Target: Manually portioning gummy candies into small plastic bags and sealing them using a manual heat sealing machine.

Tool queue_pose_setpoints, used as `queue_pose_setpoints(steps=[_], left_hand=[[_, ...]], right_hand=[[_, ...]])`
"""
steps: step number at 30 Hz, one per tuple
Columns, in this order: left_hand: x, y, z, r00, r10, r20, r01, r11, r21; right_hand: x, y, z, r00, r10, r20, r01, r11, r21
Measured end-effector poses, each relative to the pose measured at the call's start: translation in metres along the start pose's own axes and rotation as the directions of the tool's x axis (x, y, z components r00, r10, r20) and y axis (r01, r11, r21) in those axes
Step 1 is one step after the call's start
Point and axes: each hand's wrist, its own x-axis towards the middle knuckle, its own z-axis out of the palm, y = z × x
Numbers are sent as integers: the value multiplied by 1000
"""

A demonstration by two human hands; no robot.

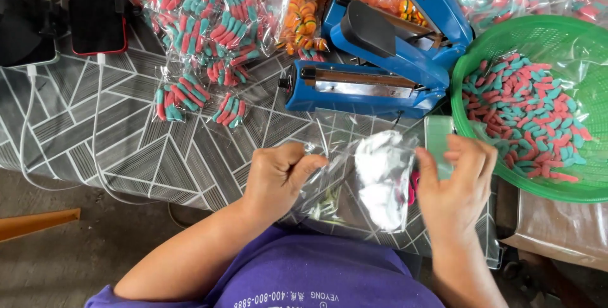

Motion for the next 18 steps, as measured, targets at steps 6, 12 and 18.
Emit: queue_pose_setpoints(steps=[6,12,18], left_hand=[[-5,42,35,918,-204,341,356,802,-480],[2,29,16,800,-174,574,467,781,-415],[10,35,9,915,-174,363,327,847,-419]], right_hand=[[17,-121,-25,649,92,755,-648,588,485],[23,-115,-28,746,-88,660,-540,502,676],[23,-96,-30,723,-215,656,-533,431,729]])
